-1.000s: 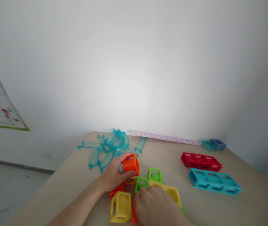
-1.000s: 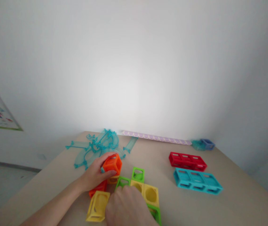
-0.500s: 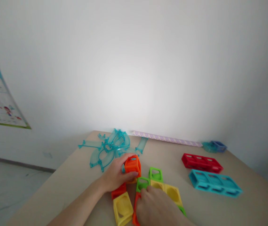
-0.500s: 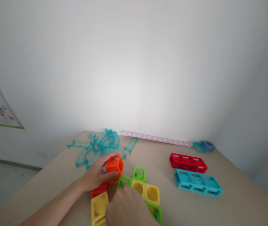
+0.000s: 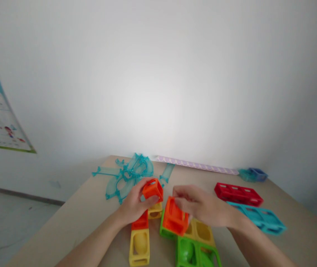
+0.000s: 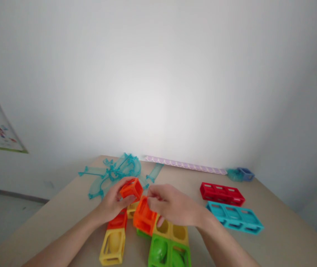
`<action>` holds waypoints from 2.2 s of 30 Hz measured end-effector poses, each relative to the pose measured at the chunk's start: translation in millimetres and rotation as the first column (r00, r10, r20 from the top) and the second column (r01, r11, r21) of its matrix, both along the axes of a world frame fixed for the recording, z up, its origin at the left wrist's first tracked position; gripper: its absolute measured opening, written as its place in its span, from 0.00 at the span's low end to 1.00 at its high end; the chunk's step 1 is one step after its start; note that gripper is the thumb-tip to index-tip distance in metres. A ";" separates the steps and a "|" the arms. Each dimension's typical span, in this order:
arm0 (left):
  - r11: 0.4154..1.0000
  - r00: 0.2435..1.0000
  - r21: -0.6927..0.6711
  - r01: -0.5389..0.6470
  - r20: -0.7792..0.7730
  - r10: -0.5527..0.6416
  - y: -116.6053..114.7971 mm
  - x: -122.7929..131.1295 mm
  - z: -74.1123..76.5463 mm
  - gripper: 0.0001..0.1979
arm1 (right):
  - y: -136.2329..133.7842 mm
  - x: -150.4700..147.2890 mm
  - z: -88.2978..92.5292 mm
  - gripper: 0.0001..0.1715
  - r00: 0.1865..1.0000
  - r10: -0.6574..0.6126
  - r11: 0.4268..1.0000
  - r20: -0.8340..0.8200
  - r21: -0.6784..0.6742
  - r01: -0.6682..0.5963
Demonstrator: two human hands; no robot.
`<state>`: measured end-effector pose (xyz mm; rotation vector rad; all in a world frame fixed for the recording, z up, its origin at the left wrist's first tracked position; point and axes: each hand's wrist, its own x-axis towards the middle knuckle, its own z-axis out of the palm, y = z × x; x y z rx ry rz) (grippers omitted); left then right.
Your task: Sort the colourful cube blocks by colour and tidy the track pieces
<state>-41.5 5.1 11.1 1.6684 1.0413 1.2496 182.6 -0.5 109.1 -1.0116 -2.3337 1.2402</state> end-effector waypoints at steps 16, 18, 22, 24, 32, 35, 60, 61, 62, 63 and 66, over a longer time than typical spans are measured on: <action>0.986 0.973 -0.089 0.141 0.197 -0.121 -2.9 -5.8 10.0 0.25 | 0.2 -45.4 -82.9 0.17 0.844 -0.329 0.879 -0.423 0.189 0.437; 0.989 0.977 -0.101 0.108 0.196 -0.087 -1.9 -5.7 11.1 0.25 | -1.7 -45.6 -81.3 0.14 0.854 -0.302 0.877 -0.425 0.227 0.423; 0.995 0.939 -0.097 -0.026 0.339 0.058 2.5 -4.9 11.0 0.24 | -8.5 -44.7 -78.7 0.12 0.853 -0.314 0.787 -0.417 0.388 0.480; 0.990 0.879 -0.110 -0.084 0.460 0.126 4.2 -3.7 11.7 0.23 | -13.4 -43.1 -75.9 0.12 0.889 -0.279 0.718 -0.362 0.537 0.444; 0.982 0.921 -0.188 0.019 0.385 0.056 3.2 1.1 8.4 0.23 | -25.4 -45.1 -66.3 0.14 0.903 0.384 0.583 0.194 0.707 -0.400; 0.987 0.956 -0.161 0.025 0.294 0.024 2.5 0.1 6.4 0.22 | -24.2 -45.8 -65.7 0.09 0.914 0.367 0.618 0.174 0.689 -0.379; 0.953 0.942 -0.278 -0.120 0.272 0.198 9.7 3.6 -0.9 0.22 | -35.4 -36.7 -33.4 0.41 0.813 -0.174 0.888 0.555 0.445 -0.114; 0.953 0.943 -0.277 -0.119 0.270 0.196 9.5 3.5 -1.6 0.22 | -34.3 -35.9 -31.7 0.40 0.816 -0.166 0.891 0.554 0.439 -0.116; 0.955 0.944 -0.273 -0.120 0.267 0.195 9.4 3.4 -2.5 0.22 | -33.3 -34.9 -30.2 0.39 0.821 -0.164 0.894 0.547 0.434 -0.110; 0.956 0.945 -0.267 -0.123 0.262 0.195 9.5 3.3 -3.5 0.22 | -32.5 -33.9 -29.0 0.38 0.825 -0.164 0.896 0.540 0.432 -0.105; 0.957 0.948 -0.258 -0.133 0.250 0.199 10.2 3.3 -5.5 0.23 | -32.3 -30.6 -28.3 0.37 0.837 -0.150 0.900 0.527 0.424 -0.105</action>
